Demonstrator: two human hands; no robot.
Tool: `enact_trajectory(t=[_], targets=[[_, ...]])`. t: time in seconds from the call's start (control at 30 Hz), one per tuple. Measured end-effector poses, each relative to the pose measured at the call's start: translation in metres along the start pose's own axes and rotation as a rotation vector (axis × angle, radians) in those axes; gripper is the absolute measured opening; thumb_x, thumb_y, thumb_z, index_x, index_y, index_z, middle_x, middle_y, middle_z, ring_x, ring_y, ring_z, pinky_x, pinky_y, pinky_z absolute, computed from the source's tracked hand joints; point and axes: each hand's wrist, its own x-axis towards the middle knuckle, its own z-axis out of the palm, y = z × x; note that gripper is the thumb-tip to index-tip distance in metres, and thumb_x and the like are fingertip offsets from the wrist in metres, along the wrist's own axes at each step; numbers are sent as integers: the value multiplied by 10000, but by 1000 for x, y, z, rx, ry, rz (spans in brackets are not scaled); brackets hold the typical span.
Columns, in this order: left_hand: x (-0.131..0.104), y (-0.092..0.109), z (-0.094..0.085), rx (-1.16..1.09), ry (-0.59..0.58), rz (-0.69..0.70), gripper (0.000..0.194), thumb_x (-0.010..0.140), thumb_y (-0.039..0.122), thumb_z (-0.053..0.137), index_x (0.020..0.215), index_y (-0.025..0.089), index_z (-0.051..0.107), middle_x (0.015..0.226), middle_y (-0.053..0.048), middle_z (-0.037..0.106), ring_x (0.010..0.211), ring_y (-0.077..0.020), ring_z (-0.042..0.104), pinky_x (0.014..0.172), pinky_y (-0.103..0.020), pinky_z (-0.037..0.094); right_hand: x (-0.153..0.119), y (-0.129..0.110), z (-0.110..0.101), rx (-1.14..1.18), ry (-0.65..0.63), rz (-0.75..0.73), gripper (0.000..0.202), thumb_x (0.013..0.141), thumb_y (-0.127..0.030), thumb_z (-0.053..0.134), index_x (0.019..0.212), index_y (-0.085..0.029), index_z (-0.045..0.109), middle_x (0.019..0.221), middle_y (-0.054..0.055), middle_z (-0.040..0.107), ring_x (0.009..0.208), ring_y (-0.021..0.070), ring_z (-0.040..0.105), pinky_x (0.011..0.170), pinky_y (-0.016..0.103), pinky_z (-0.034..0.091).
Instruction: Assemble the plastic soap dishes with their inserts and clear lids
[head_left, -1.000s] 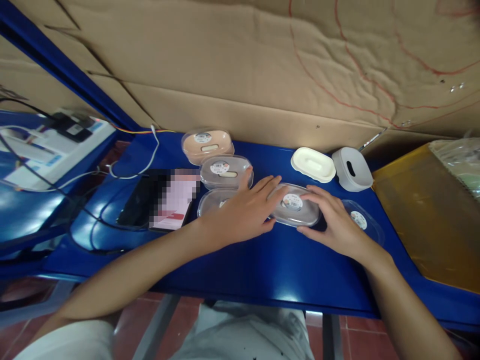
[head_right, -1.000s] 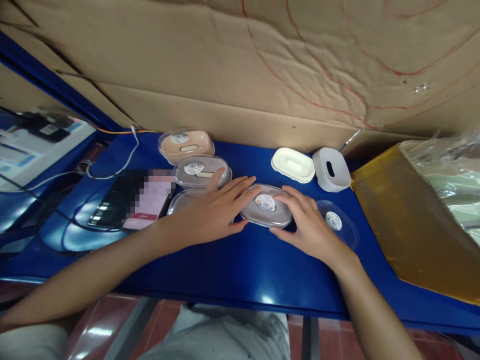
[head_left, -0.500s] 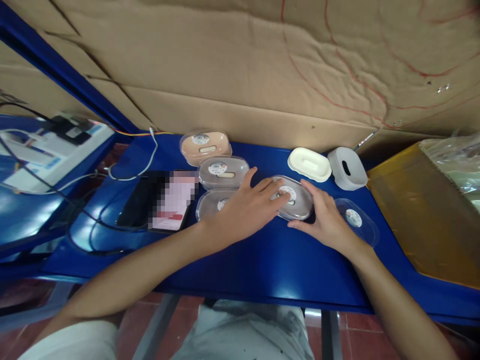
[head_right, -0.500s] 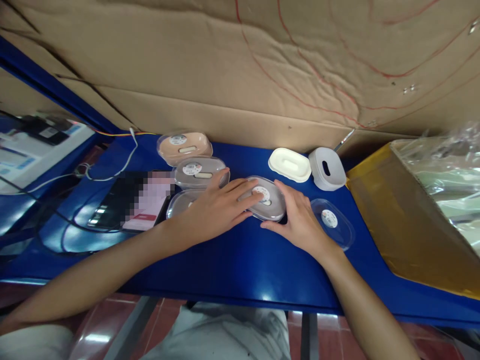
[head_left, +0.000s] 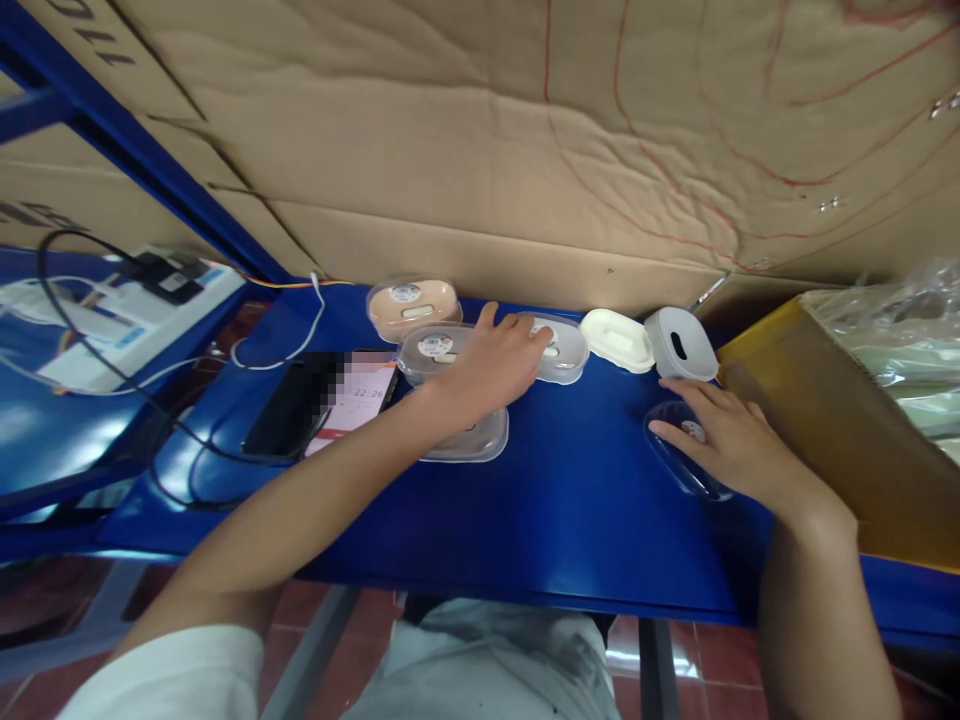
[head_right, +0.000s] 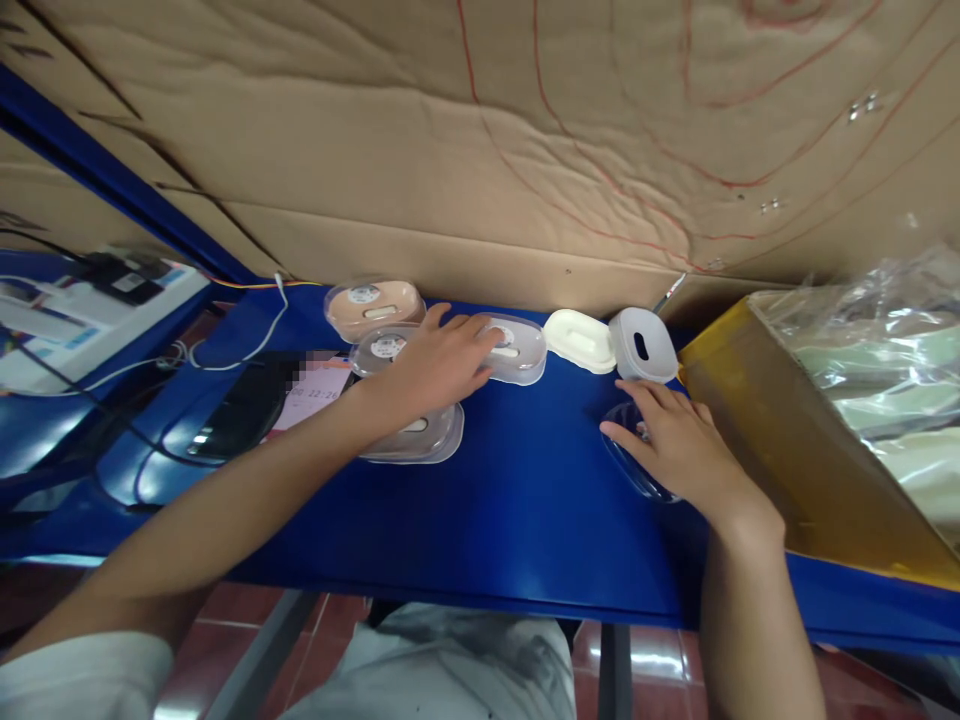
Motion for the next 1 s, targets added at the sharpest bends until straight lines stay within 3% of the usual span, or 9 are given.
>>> enact_trajectory(t=[0.13,0.23,0.37,0.47,0.53,0.73,0.83,0.93,1.0], targets=[[2,-3,1,31,14,-46,356,1018,222,625,1351,111,684,1321,-220,741,1201,-393,717,1130,-598,420,6,-11,6,-14,94,-35,606,1080,-642,482,1553,-277,586,1529,160,676,1362,459,654,1064,698,530],[8,-2,4,14,7,-84,387,1012,245,621,1362,94,684,1323,-242,737,1208,-411,714,1119,-618,437,19,-33,20,-44,178,-88,634,1115,-551,444,1660,-229,451,1642,207,572,1484,454,563,1155,692,466],[11,9,5,-38,46,-129,497,1021,267,638,1470,54,616,1566,-303,583,1413,-460,602,1223,-689,358,31,-48,39,-51,168,-132,734,1119,-542,452,1722,-149,312,1715,258,464,1585,430,463,1254,665,375],[-2,28,0,-107,103,-44,614,1033,240,645,1594,44,491,1725,-294,401,1586,-451,434,1317,-661,276,32,-42,42,-16,157,-127,723,1113,-564,461,1702,-160,354,1658,251,541,1548,430,508,1228,666,397],[-18,44,-2,-180,123,82,620,1058,264,634,1622,77,458,1753,-266,369,1615,-417,410,1327,-600,319,29,-36,37,27,158,-103,669,1113,-584,455,1644,-177,449,1544,236,651,1443,434,606,1170,670,441],[-69,81,13,-266,133,260,592,1088,330,610,1618,112,462,1705,-262,443,1549,-390,516,1277,-537,442,18,-40,10,279,-5,-283,383,1140,-503,465,1294,-280,736,1285,94,815,1185,316,765,1075,540,546],[-84,84,24,-297,93,274,499,1073,377,652,1507,143,575,1662,-243,507,1506,-386,565,1251,-530,478,17,-45,4,290,113,-276,364,1129,-487,503,1332,-284,728,1319,96,795,1239,318,740,1084,525,553],[-94,82,30,-293,66,275,446,1063,390,679,1434,151,621,1609,-224,569,1490,-366,582,1253,-516,480,21,-36,8,85,260,-130,454,1120,-490,497,1450,-228,665,1496,160,696,1401,404,636,1142,630,482],[-99,79,31,-266,64,286,476,1063,385,680,1470,153,598,1554,-212,613,1468,-360,600,1242,-520,489,25,-26,14,-24,286,-31,524,1113,-495,489,1516,-184,614,1561,203,641,1444,450,590,1146,679,453]])
